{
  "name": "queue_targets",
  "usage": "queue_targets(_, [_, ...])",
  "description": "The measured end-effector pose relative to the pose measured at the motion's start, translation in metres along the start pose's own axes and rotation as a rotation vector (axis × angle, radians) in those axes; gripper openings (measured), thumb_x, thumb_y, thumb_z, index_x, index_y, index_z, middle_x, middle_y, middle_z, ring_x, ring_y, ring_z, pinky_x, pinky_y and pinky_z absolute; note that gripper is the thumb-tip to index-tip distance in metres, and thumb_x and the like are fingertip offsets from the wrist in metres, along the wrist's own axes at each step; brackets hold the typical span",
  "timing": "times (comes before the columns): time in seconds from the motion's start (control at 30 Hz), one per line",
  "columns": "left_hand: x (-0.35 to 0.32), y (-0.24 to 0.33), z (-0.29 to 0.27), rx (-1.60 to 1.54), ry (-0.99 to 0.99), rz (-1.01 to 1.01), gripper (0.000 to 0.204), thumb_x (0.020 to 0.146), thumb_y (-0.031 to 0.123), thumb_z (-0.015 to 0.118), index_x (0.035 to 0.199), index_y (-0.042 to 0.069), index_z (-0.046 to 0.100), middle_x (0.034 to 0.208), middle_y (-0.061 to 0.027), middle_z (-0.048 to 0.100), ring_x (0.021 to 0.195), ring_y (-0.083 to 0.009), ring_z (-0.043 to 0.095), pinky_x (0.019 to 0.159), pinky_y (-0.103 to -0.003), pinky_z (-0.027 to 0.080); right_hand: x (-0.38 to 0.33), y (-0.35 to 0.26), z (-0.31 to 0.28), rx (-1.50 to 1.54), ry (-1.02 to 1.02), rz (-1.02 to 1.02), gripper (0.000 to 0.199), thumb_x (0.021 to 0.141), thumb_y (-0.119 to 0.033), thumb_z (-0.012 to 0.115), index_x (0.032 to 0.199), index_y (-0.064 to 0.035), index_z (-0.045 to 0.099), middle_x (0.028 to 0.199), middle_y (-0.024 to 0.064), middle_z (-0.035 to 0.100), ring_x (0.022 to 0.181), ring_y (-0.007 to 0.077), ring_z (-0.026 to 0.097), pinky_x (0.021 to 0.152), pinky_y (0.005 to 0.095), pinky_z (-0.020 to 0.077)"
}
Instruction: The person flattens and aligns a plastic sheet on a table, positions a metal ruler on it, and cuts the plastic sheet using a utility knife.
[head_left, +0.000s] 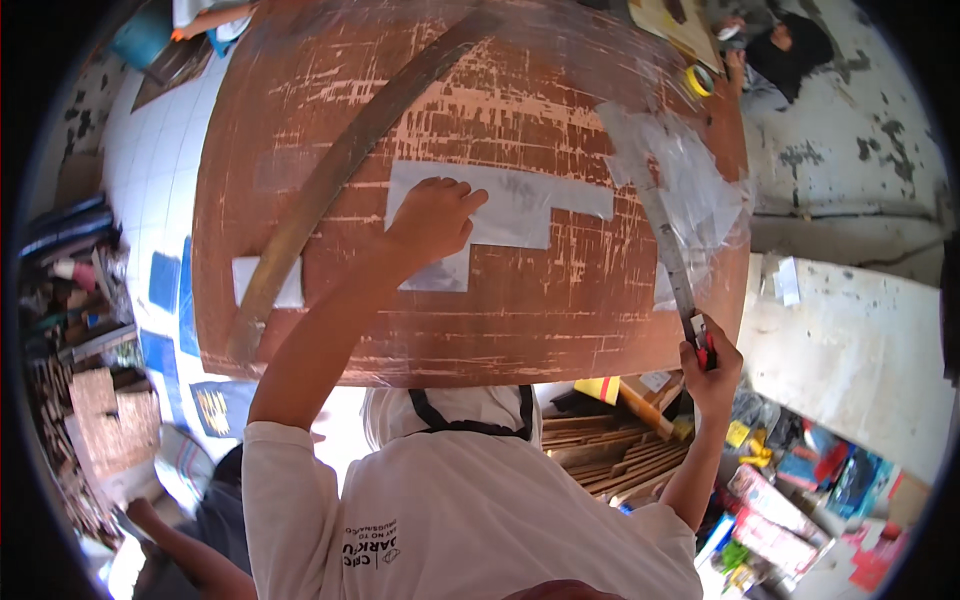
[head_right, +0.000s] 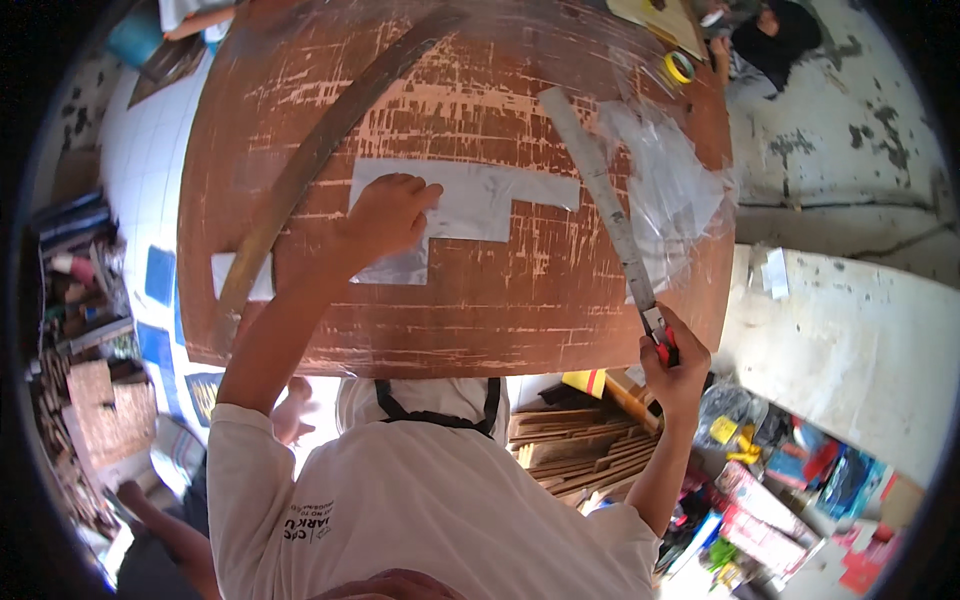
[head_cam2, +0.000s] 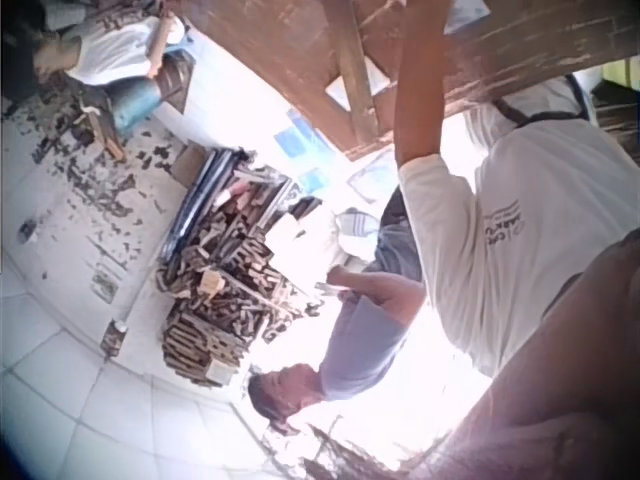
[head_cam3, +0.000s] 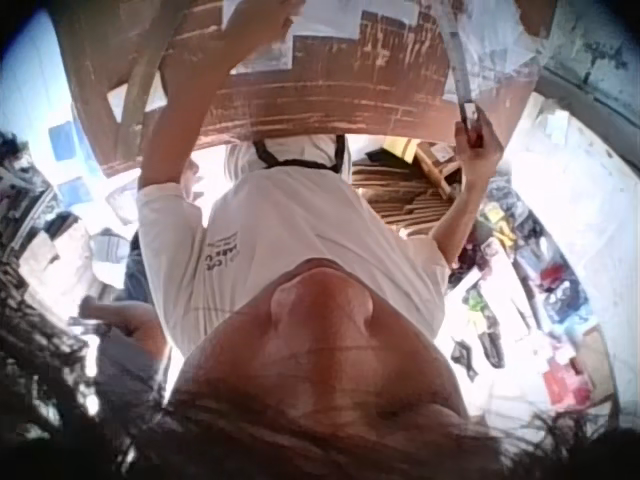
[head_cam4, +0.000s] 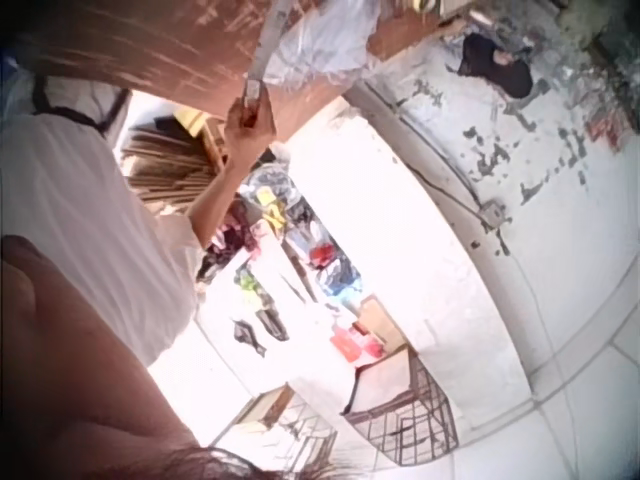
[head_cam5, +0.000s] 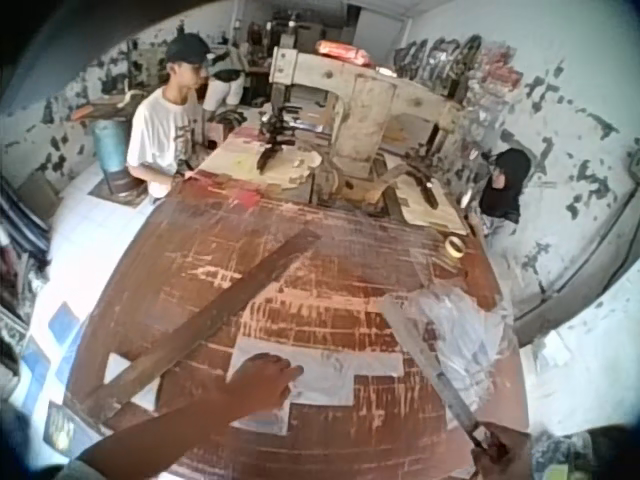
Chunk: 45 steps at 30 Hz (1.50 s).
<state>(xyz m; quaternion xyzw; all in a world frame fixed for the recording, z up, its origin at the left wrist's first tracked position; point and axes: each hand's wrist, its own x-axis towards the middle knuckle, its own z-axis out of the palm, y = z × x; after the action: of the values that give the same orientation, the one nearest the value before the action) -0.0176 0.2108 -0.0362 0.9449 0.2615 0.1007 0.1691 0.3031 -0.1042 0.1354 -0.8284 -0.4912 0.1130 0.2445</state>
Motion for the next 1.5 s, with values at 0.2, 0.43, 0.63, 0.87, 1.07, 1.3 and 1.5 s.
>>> queue_targets(0.2, [0.001,0.018,0.004,0.070,0.078,-0.119,0.031,0.078,0.005,0.068,0.109,0.010,0.063,0.099,-0.0083,0.067,0.101,-0.0294,0.068,0.100,-0.044,0.054,0.082,0.040,-0.008,-0.145,-0.222,-0.317,0.052,0.076,-0.002,0.079,0.127,-0.0091,0.074,0.076,0.0067,0.062,0.056,0.0180,0.056,0.057,0.0319,0.0482])
queue_targets(0.43, [0.000,0.035,0.008,-0.010,0.210,-0.219,0.031,0.079,0.002,0.066,0.110,0.008,0.065,0.103,-0.0122,0.068,0.104,-0.0340,0.068,0.101,-0.045,0.055,0.159,0.068,0.002,-0.148,-0.367,-0.532,0.055,0.072,-0.001,0.078,0.126,-0.0108,0.074,0.079,0.0095,0.067,0.061,0.0223,0.065,0.060,0.0332,0.0532])
queue_targets(0.63, [-0.001,0.031,0.027,-0.068,0.395,-0.212,0.030,0.078,0.000,0.066,0.106,0.006,0.062,0.102,-0.0132,0.067,0.106,-0.0347,0.066,0.094,-0.044,0.056,0.200,0.085,0.025,-0.128,-0.458,-0.637,0.057,0.069,0.000,0.076,0.125,-0.0123,0.074,0.079,0.0080,0.068,0.058,0.0217,0.064,0.057,0.0338,0.0534])
queue_targets(0.87, [-0.008,0.025,0.036,-0.116,0.472,-0.195,0.031,0.079,-0.001,0.066,0.110,0.004,0.063,0.109,-0.0152,0.068,0.113,-0.0373,0.066,0.097,-0.048,0.056,0.225,0.101,0.052,-0.144,-0.557,-0.757,0.058,0.066,-0.001,0.072,0.122,-0.0145,0.075,0.073,0.0051,0.066,0.057,0.0209,0.063,0.054,0.0337,0.0515])
queue_targets(1.07, [-0.010,0.025,0.039,-0.174,0.441,-0.207,0.039,0.082,-0.003,0.059,0.121,0.000,0.060,0.118,-0.0183,0.070,0.116,-0.0443,0.065,0.099,-0.054,0.055,0.223,0.110,0.078,-0.055,-0.620,-0.775,0.063,0.060,-0.001,0.070,0.121,-0.0135,0.075,0.067,0.0037,0.058,0.053,0.0208,0.056,0.052,0.0343,0.0452])
queue_targets(1.3, [-0.010,0.026,0.042,-0.185,0.492,-0.211,0.040,0.082,-0.002,0.061,0.122,0.000,0.061,0.122,-0.0166,0.069,0.117,-0.0443,0.065,0.099,-0.055,0.055,0.234,0.109,0.098,-0.052,-0.656,-0.788,0.062,0.058,-0.001,0.071,0.118,-0.0147,0.076,0.068,0.0016,0.060,0.055,0.0197,0.059,0.053,0.0339,0.0481])
queue_targets(1.5, [-0.005,0.029,0.040,-0.088,0.413,-0.253,0.022,0.079,0.000,0.070,0.101,0.003,0.076,0.116,-0.0138,0.071,0.118,-0.0379,0.068,0.103,-0.050,0.057,0.242,0.113,0.106,-0.062,-0.677,-0.778,0.062,0.057,-0.002,0.073,0.117,-0.0163,0.076,0.069,-0.0003,0.062,0.056,0.0197,0.059,0.054,0.0342,0.0484])
